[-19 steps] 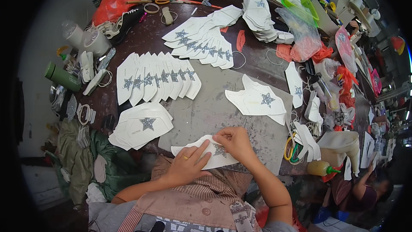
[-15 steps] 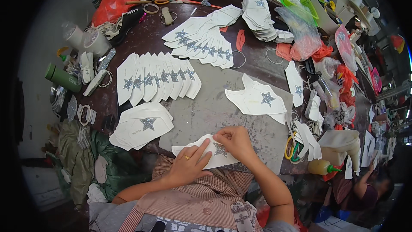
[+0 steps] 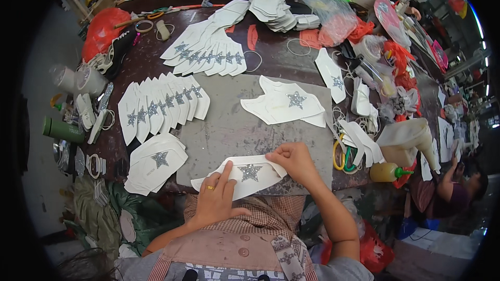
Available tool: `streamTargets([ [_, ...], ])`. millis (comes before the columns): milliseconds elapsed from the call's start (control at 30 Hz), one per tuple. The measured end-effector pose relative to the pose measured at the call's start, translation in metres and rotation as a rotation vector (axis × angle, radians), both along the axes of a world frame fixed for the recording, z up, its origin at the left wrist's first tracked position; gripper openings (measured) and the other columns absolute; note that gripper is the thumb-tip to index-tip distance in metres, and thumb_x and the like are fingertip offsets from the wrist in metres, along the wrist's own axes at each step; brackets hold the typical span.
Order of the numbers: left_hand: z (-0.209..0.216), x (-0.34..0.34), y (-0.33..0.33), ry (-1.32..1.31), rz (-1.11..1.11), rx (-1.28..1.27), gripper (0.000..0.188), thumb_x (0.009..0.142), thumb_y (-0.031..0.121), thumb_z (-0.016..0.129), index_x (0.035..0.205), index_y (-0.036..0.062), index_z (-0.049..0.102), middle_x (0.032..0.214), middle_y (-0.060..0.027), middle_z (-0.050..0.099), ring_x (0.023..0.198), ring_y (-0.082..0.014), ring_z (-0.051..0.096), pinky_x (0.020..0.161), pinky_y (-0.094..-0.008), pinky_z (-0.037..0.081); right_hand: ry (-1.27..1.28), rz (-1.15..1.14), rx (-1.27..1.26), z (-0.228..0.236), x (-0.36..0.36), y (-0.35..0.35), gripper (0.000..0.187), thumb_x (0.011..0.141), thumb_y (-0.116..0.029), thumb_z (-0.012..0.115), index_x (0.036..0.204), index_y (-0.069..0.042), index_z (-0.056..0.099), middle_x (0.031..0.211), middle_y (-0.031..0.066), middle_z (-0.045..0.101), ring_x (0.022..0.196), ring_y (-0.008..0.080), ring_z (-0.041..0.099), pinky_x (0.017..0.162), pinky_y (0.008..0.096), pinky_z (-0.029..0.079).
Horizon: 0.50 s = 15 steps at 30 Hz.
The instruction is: The person places silver star-shaped sequins onto white fabric pieces, pressing them into place by hand. They handle the fabric pieces one at a time, arranging the stars in a specific pattern before moving to the next piece.
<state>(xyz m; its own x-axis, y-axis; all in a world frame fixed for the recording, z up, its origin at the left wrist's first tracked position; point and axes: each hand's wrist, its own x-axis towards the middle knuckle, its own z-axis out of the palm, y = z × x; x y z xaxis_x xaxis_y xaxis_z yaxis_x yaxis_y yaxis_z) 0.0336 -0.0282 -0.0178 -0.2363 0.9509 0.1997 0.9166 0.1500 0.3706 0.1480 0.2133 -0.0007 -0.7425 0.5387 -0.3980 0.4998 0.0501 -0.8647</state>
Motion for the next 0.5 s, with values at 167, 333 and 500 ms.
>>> streamTargets([
  [167, 0.009, 0.002, 0.004, 0.104, 0.0, -0.053, 0.103, 0.068, 0.071, 0.067, 0.131, -0.0083, 0.054, 0.146, -0.0313, 0.043, 0.1, -0.0322, 0.05, 0.092, -0.0425, 0.043, -0.024, 0.041, 0.116, -0.002, 0.001, -0.003, 0.025, 0.083, -0.021, 0.078, 0.083, 0.004, 0.073, 0.064, 0.0085, 0.068, 0.056, 0.0104, 0.061, 0.051, 0.0286, 0.045],
  [333, 0.02, 0.01, 0.024, -0.006, 0.098, -0.225, 0.104, 0.07, 0.065, 0.071, 0.14, -0.0084, 0.046, 0.147, -0.028, 0.043, 0.108, -0.0352, 0.051, 0.098, -0.0455, 0.041, -0.065, 0.125, 0.398, -0.005, -0.002, -0.012, 0.026, 0.083, -0.021, 0.077, 0.082, 0.004, 0.071, 0.064, 0.0115, 0.068, 0.055, 0.0154, 0.063, 0.053, 0.0304, 0.047],
  [500, 0.001, 0.018, 0.053, -0.129, -0.171, 0.008, 0.097, 0.073, 0.058, 0.073, 0.14, -0.0075, 0.045, 0.148, -0.0249, 0.042, 0.141, -0.0409, 0.036, 0.113, -0.0556, 0.031, -0.064, 0.162, 0.38, 0.014, 0.005, -0.01, 0.023, 0.085, -0.018, 0.076, 0.082, 0.003, 0.066, 0.06, 0.0053, 0.063, 0.058, 0.0111, 0.061, 0.053, 0.0273, 0.047],
])
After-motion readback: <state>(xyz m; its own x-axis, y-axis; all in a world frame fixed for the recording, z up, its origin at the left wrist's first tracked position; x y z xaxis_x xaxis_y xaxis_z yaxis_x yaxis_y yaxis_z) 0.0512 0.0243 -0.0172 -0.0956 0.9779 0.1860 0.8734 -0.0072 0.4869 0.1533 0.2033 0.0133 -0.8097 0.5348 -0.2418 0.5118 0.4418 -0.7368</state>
